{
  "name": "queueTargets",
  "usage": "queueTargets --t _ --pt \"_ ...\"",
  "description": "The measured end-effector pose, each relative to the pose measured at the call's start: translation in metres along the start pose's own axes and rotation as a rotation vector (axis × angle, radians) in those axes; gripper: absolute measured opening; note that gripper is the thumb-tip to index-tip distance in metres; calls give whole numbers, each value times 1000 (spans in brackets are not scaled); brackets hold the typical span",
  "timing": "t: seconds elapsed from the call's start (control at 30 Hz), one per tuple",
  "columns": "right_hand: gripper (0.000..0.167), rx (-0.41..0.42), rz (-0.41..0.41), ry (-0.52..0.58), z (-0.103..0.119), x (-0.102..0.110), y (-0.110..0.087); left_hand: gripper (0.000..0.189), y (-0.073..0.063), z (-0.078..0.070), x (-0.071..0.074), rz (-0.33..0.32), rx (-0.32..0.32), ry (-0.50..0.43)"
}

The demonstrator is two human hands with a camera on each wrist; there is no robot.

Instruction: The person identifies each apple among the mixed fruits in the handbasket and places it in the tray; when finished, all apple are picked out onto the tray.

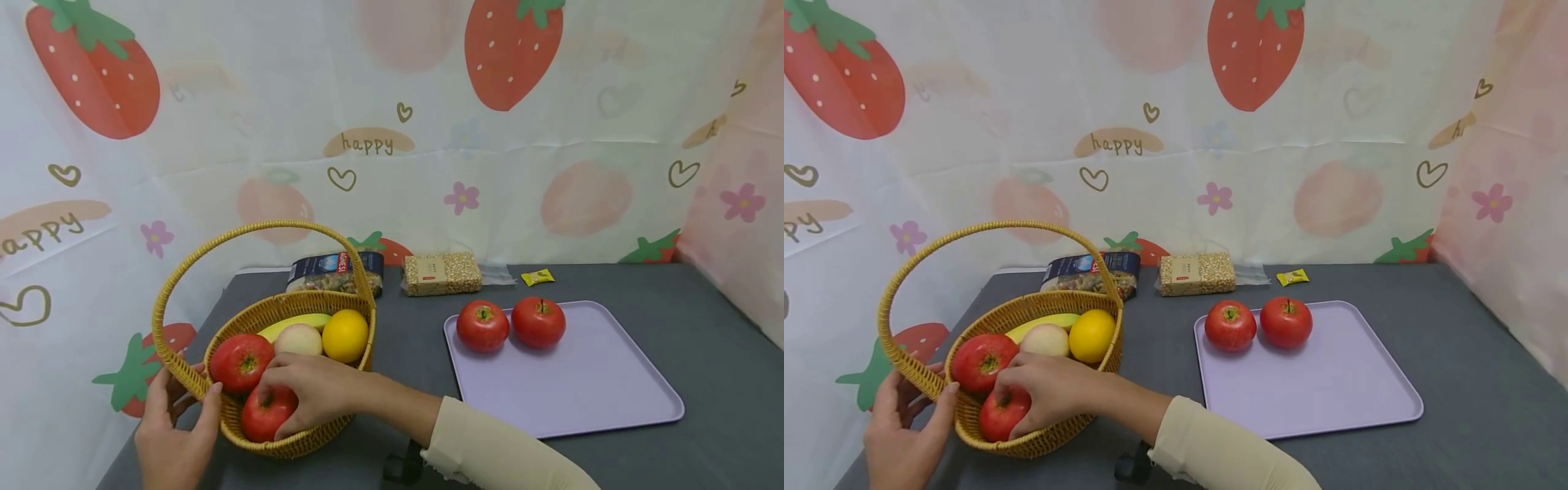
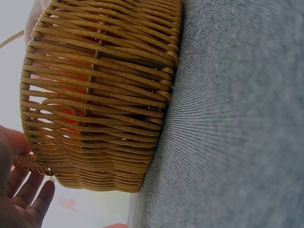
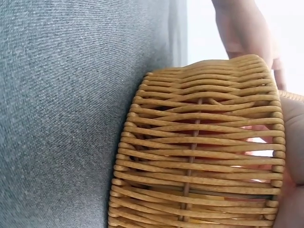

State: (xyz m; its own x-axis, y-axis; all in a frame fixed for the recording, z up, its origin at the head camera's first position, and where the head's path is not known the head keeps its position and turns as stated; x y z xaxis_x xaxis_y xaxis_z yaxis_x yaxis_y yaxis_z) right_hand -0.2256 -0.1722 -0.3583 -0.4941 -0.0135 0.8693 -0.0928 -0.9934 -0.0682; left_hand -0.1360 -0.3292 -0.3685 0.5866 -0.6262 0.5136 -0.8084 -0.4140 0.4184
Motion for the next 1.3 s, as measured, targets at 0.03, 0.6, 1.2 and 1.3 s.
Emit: queueTargets --t 0.03,0.6,1.2,1.3 --pt "41 4 -3 1 1 0 -1 64 0 0 0 0 4 -1" --pt "42 -6 -104 156 4 21 -33 63 -2 1 -1 -14 34 20" --pt "39 -36 -285 267 4 41 -75 62 0 0 -2 -10 17 8" --pt "39 -38 -314 279 4 44 -83 62 0 -1 -2 -13 13 10"
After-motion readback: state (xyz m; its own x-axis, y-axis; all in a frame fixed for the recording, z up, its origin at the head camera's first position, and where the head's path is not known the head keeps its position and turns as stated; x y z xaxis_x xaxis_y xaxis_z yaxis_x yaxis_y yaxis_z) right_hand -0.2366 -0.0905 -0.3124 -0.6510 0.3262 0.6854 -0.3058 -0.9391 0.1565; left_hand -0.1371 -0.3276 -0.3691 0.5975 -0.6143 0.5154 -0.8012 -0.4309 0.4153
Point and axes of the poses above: each hand's wrist, its own y-axis towards the middle knuckle, its own x-axis out of the back of the hand, z = x × y, the point moved 6 cm from there along y, towards the middle knuckle, and after that the axes turned 15 degrees about z, right-handed, at the moved point
